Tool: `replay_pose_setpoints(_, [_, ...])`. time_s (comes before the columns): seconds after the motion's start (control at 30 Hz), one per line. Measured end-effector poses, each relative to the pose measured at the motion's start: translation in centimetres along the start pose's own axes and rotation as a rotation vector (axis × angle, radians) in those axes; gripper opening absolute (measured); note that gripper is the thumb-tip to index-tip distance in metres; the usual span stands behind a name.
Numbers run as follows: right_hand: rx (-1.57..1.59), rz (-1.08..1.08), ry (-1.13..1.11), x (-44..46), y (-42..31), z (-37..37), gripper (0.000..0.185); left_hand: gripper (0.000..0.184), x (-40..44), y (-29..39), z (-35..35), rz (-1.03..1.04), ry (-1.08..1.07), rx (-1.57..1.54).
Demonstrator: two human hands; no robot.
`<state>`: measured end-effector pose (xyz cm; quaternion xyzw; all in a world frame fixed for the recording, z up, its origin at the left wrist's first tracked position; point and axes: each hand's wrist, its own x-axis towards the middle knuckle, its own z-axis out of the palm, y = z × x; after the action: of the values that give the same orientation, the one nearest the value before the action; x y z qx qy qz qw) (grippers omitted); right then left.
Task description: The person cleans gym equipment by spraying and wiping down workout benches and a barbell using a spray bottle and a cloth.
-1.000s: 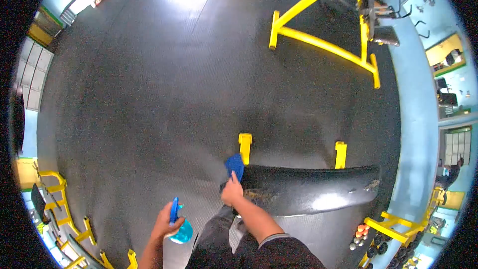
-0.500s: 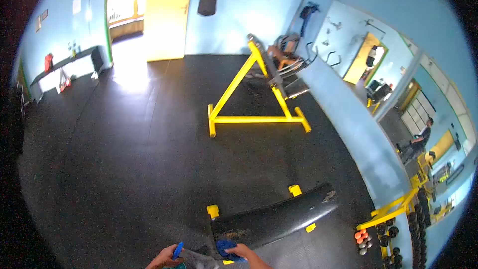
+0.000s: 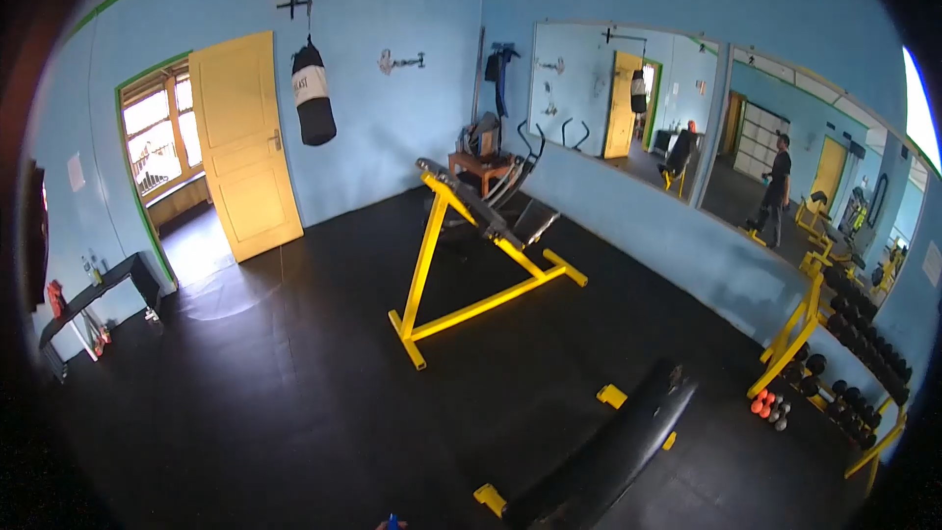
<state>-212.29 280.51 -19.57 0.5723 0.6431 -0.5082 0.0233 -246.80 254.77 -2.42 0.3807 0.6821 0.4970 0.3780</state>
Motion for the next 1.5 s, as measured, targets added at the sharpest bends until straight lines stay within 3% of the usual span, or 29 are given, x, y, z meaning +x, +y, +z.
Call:
replay_pose_setpoints(0.13, [-0.006,0.269,0.009,-3.1,-1.9,2.0,0.047,0.059,6.1,1.9,-6.6,-0.095,-0.047,-0.052])
replay_pose_setpoints(0.2, [0.001,0.402,0.01,-4.8,-3.2,2.8,0.046,0.058,9.7,0.8,-8.8,0.238,-0.036,0.107])
replay_pose_setpoints(0.23, [0.01,0.461,0.006,-5.4,-4.6,3.5,0.045,0.058,11.4,1.9,-9.8,0.224,-0.058,0.12])
replay_pose_setpoints(0.3, [0.178,0.306,0.07,-6.5,-16.0,0.7,0.041,0.063,15.6,4.7,-11.3,0.068,-0.28,0.338])
replay_pose_setpoints(0.4, [0.07,0.192,0.057,0.0,-14.8,1.5,0.042,0.057,21.5,4.0,-10.4,0.19,-0.264,0.235])
replay_pose_setpoints(0.53, [-0.055,0.206,0.017,4.3,-15.9,-0.6,0.043,0.057,27.3,5.8,-8.2,-0.015,-0.252,0.18])
replay_pose_setpoints(0.63, [-0.642,0.463,-0.695,10.9,-10.1,-1.3,0.042,0.056,31.8,5.6,-7.0,-0.136,-0.166,0.029])
replay_pose_setpoints(0.73, [-0.431,0.471,-0.526,19.2,-6.8,-1.8,0.045,0.058,38.4,5.0,-6.1,-0.218,-0.174,0.156])
replay_pose_setpoints(0.8, [-0.228,0.519,-0.38,21.5,-3.9,-2.3,0.049,0.052,42.0,5.1,-4.8,0.221,-0.09,0.276])
replay_pose_setpoints(0.87, [-0.039,0.557,-0.201,23.8,-2.7,-5.6,0.052,0.053,46.5,9.5,-3.3,0.189,-0.161,0.244])
replay_pose_setpoints(0.93, [-0.058,0.591,0.103,24.8,-11.8,-11.8,0.031,0.053,51.1,11.3,-1.7,0.16,-0.23,0.221])
replay_pose_setpoints(0.97, [-0.06,0.599,0.106,27.0,-10.7,-12.9,0.031,0.055,53.5,11.0,-0.5,0.175,-0.248,0.22])
replay_pose_setpoints(1.03, [-0.185,0.19,0.001,31.6,-8.8,-14.7,0.032,0.056,57.5,11.4,1.9,0.18,-0.274,0.215])
replay_pose_setpoints(1.07, [-0.183,0.201,-0.002,32.0,-10.1,-15.7,0.032,0.058,59.5,12.3,3.2,0.138,-0.333,0.205])
replay_pose_setpoints(1.13, [0.273,0.551,0.455,31.3,-15.8,-18.1,0.025,0.06,63.6,12.6,6.0,0.101,-0.4,0.193])
replay_pose_setpoints(1.17, [0.277,0.557,0.46,30.2,-16.9,-19.5,0.025,0.062,65.8,12.0,7.5,0.091,-0.455,0.186])
replay_pose_setpoints(1.23, [0.314,0.587,0.208,29.7,-18.8,-22.2,0.044,0.063,70.4,12.3,10.3,0.085,-0.52,0.181])
replay_pose_setpoints(1.3, [0.325,0.765,0.135,29.6,-14.9,-21.4,0.035,0.062,74.1,13.7,13.5,0.05,-0.573,0.126])
replay_pose_setpoints(1.5, [0.068,0.711,0.092,34.4,-7.5,-28.0,0.033,0.057,85.0,21.3,22.1,0.196,-0.591,0.324])
